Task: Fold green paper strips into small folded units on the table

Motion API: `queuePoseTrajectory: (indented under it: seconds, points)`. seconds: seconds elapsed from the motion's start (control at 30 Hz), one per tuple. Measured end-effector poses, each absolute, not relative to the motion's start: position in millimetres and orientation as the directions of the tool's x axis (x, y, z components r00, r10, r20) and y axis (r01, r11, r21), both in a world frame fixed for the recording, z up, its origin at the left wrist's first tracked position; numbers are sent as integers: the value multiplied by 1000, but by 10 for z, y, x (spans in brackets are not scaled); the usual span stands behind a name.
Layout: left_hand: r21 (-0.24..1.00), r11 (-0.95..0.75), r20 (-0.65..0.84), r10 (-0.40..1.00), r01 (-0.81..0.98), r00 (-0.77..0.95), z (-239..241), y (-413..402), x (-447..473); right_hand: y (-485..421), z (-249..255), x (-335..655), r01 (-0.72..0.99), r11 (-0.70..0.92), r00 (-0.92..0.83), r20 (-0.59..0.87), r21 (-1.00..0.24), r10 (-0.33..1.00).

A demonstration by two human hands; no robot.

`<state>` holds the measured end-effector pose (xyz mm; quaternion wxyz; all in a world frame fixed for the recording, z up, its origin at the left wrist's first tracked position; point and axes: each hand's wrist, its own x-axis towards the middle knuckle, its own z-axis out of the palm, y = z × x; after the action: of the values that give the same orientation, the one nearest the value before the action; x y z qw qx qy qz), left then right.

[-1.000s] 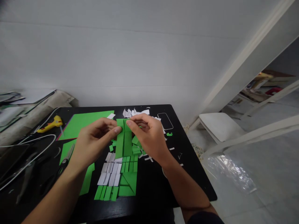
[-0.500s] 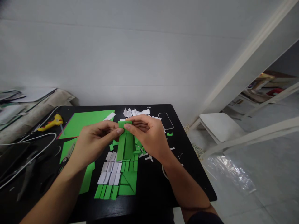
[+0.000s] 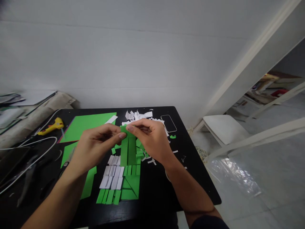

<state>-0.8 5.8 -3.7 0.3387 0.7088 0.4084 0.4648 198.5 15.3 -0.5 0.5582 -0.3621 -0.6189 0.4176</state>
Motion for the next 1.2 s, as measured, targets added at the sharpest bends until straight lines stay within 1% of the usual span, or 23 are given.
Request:
queuePoseTrajectory:
  seconds: [0.2, 0.4, 0.57, 0.73, 0.87, 0.97, 1.07, 1.2]
  points:
    - [849, -451, 403, 889, 273, 217, -34, 47, -3, 157, 9, 1978, -29, 359, -128, 359, -933, 924]
    - [864, -432, 394, 900, 259, 188, -60, 60, -16, 180, 7, 2019, -103, 278, -160, 292, -955, 943]
    - [861, -442, 400, 894, 251, 201, -58, 64, -17, 169, 12, 2040, -60, 327, -139, 332, -943, 933]
    - [854, -448, 398, 890, 266, 220, -53, 52, -25, 143, 26, 2014, -59, 384, -106, 388, -921, 915]
    - [858, -442, 394, 894, 262, 215, -38, 51, -17, 127, 36, 2005, -49, 371, -93, 374, -927, 923]
    - [869, -427, 387, 901, 250, 194, -19, 53, -10, 135, 34, 2016, -36, 374, -114, 376, -927, 920]
    - [909, -374, 343, 922, 186, 179, -12, 68, -22, 155, 20, 2040, -87, 368, -138, 377, -926, 916]
    - [970, -242, 230, 943, 19, 241, -31, 122, -51, 150, 13, 2072, -96, 341, -199, 354, -935, 914]
